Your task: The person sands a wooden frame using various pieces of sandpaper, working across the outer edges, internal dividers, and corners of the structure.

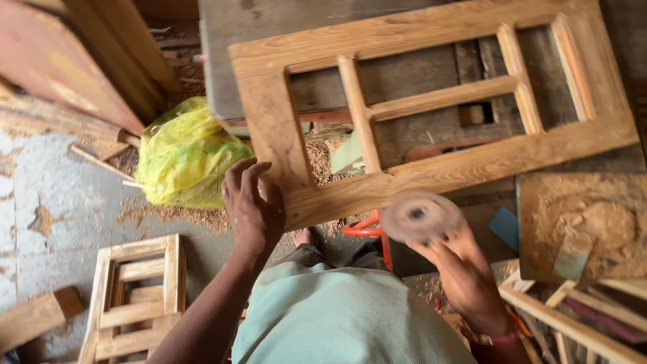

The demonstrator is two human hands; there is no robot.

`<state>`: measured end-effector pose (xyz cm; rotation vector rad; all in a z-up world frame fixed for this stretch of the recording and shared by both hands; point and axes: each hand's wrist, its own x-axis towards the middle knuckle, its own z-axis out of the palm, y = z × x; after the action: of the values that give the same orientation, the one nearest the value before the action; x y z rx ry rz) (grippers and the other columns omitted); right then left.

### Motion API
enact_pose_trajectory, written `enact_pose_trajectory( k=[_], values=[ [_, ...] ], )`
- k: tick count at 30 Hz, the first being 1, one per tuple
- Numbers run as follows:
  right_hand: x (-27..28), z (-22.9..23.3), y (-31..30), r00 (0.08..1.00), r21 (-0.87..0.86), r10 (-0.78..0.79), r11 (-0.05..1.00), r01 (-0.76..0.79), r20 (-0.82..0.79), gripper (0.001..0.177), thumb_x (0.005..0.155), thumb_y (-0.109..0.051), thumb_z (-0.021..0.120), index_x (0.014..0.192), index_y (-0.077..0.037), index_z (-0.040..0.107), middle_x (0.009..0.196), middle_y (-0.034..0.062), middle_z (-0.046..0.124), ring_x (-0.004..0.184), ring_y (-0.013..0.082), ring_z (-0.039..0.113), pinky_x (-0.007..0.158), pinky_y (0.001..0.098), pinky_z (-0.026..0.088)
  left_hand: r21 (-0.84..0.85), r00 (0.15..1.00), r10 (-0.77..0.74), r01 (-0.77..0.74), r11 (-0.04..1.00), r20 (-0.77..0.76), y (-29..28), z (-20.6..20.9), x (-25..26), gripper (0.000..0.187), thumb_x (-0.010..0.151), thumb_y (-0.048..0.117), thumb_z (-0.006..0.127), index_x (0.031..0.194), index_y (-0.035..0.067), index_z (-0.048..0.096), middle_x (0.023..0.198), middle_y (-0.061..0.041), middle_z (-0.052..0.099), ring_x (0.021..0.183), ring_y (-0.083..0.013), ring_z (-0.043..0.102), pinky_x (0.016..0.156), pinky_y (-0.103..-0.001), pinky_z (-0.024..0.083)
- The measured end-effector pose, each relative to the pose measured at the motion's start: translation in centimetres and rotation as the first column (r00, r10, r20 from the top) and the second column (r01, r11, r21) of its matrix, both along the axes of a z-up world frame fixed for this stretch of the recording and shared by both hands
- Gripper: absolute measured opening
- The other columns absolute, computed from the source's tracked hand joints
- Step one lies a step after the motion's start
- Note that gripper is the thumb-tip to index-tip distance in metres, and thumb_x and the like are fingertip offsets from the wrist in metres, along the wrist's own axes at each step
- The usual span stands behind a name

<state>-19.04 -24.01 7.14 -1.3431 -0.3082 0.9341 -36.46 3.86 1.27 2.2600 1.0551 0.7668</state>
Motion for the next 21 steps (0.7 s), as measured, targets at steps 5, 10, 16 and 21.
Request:
enact_pose_trajectory(
  k=[5, 10, 16, 21],
  values=[
    [0.7, -1.4, 5.9, 0.974, -0.060, 0.102, 0.994, -0.091, 0.203, 0.047, 0.100, -0.008, 0.061, 0.142, 0.004, 0.041, 0.131, 0.0099, 0.060, 0.126, 0.0194, 0.057, 0.110, 0.0367, 0.043, 0.002, 0.996, -0.063, 0.064, 0.998, -0.067, -1.9, 0.7, -0.5, 0.056, 0.077, 0.014, 0.072, 0.130, 0.009, 0.057, 0.142, -0.024, 0.047, 0.134, -0.0436, 0.041, 0.111, -0.055, 0.032],
    [-0.5, -0.7, 7.5, 0.714, -0.354, 0.239, 0.935, 0.013, 0.658, 0.049, 0.098, -0.005, 0.060, 0.144, -0.001, 0.044, 0.125, 0.0166, 0.064, 0.110, 0.0285, 0.065, 0.095, 0.0389, 0.050, -0.058, 0.977, -0.187, 0.182, 0.982, -0.105, -4.1, 2.4, -0.7, 0.051, 0.084, 0.021, 0.070, 0.132, 0.013, 0.056, 0.144, -0.017, 0.048, 0.141, -0.0376, 0.036, 0.116, -0.055, 0.022],
    [-1.4, 2.1, 9.1, 0.223, -0.416, 0.384, 0.902, 0.116, 0.896, 0.055, 0.082, 0.007, 0.051, 0.135, -0.004, 0.059, 0.131, 0.0132, 0.069, 0.114, 0.0348, 0.068, 0.096, 0.0444, 0.055, -0.219, 0.991, 0.053, -0.079, 0.972, -0.125, -2.9, 0.4, -1.5, 0.050, 0.089, 0.019, 0.064, 0.136, 0.006, 0.053, 0.146, -0.023, 0.044, 0.138, -0.0405, 0.035, 0.115, -0.054, 0.025],
    [-1.0, 2.9, 9.9, 0.054, -0.574, 0.579, 0.814, -0.087, 0.813, 0.048, 0.079, 0.005, 0.059, 0.124, -0.009, 0.069, 0.130, 0.0097, 0.068, 0.120, 0.0303, 0.064, 0.105, 0.0449, 0.047, -0.430, 0.983, 0.178, -0.141, 0.892, 0.049, -1.6, -3.0, -2.3, 0.049, 0.102, 0.027, 0.054, 0.142, 0.001, 0.048, 0.137, -0.023, 0.054, 0.126, -0.0394, 0.057, 0.109, -0.049, 0.043]
  ],
)
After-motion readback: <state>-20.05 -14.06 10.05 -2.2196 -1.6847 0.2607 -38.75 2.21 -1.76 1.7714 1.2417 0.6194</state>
